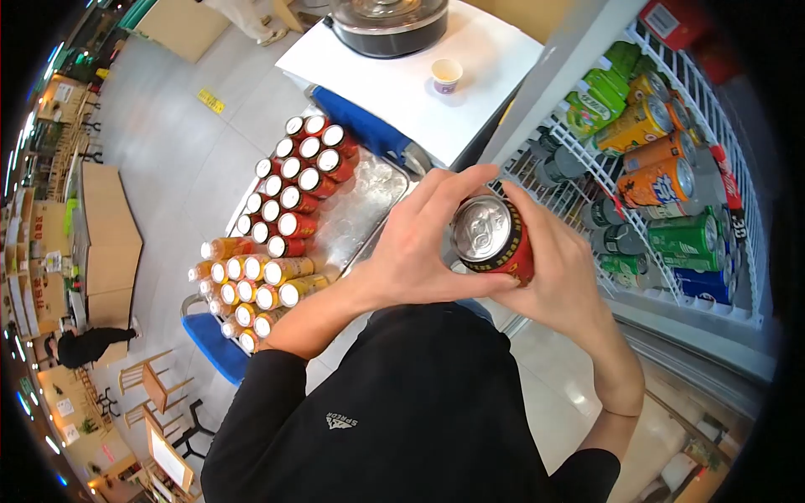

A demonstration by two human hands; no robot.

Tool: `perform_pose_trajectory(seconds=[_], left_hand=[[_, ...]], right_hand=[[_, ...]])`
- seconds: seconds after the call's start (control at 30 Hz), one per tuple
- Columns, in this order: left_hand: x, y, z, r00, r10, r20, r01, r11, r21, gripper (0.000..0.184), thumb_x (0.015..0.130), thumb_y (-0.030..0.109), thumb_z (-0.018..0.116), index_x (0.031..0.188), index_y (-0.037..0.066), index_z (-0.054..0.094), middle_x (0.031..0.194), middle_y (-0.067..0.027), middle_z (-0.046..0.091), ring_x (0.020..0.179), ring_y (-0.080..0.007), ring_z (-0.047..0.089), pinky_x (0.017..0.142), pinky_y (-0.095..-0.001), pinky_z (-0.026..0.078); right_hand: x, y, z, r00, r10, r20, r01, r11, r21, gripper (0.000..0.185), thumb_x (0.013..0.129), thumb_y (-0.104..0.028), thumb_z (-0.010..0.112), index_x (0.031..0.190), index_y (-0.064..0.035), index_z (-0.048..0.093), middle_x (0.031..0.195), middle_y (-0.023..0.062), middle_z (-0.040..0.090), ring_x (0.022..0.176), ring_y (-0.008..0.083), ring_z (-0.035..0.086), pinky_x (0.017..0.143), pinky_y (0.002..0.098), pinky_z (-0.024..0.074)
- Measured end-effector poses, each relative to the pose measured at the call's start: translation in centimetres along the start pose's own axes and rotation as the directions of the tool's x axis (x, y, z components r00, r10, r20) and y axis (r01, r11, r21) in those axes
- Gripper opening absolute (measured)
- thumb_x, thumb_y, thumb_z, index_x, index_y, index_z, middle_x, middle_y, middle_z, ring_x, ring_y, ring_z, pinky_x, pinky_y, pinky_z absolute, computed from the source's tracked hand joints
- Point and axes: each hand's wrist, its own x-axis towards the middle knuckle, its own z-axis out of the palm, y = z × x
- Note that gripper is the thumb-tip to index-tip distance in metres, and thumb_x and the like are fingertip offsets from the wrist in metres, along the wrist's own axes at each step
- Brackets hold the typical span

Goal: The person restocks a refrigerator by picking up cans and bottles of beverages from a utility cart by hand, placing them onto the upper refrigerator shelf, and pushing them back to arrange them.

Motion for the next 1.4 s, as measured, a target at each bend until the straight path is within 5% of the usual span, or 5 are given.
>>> perform_pose_trajectory(seconds=[0.27,0.4,0.53,1.2,1.4], left_hand=[[-0.4,-4.6,-1.2,0.993,-0.111,0.033,0.113,0.992,-0.05,0.05,0.078,0.02,0.078,0.121,0.001,0.061,0.11,-0.0123,0.065,0.099,-0.0222,0.065,0.087,-0.0333,0.051],[-3.2,-13.2,-1.9,0.946,-0.292,-0.139,0.311,0.94,0.139,0.038,0.08,0.017,0.076,0.112,0.0,0.065,0.105,-0.0133,0.068,0.092,-0.023,0.066,0.081,-0.0333,0.052],[-8.1,-21.5,-5.0,0.931,-0.302,-0.202,0.364,0.773,0.519,0.043,0.078,0.016,0.076,0.116,0.002,0.062,0.11,-0.0144,0.064,0.09,-0.0278,0.064,0.079,-0.0358,0.053],[-7.3,-33.7,-6.6,0.691,-0.619,-0.372,0.552,0.12,0.825,0.079,0.071,0.055,0.076,0.124,0.003,0.049,0.114,-0.0195,0.06,0.109,-0.0364,0.056,0.093,-0.0505,0.039],[-7.3,-32.1,-7.1,0.748,-0.577,-0.327,0.54,0.242,0.806,0.063,0.066,0.044,0.079,0.106,0.003,0.053,0.093,-0.0158,0.068,0.097,-0.0361,0.06,0.086,-0.0526,0.039]], right_hand=[[-1.9,1.2,-14.2,0.777,-0.037,-0.628,-0.187,0.939,-0.287,0.068,0.073,-0.026,0.08,0.129,-0.0001,0.053,0.12,0.0132,0.062,0.109,0.0232,0.062,0.094,0.0358,0.0497],[-1.4,9.6,-26.1,0.878,-0.175,-0.446,-0.359,0.375,-0.855,0.057,0.086,-0.033,0.071,0.132,-0.0032,0.054,0.126,0.0123,0.06,0.119,0.0221,0.057,0.104,0.0361,0.0416],[5.3,10.6,-24.8,0.652,0.242,-0.718,-0.418,0.905,-0.075,0.07,0.081,-0.046,0.074,0.135,-0.0066,0.053,0.127,0.0118,0.06,0.122,0.0216,0.055,0.106,0.0363,0.0386],[2.9,15.6,-24.4,0.576,0.155,-0.803,-0.466,0.869,-0.167,0.101,0.07,-0.067,0.073,0.141,-0.0016,0.044,0.133,0.0206,0.055,0.128,0.0311,0.051,0.11,0.0397,0.0364],[0.4,9.2,-22.6,0.628,0.03,-0.778,-0.551,0.723,-0.417,0.079,0.079,-0.051,0.075,0.138,-0.0038,0.05,0.133,0.0186,0.057,0.127,0.03,0.053,0.104,0.0414,0.0435]])
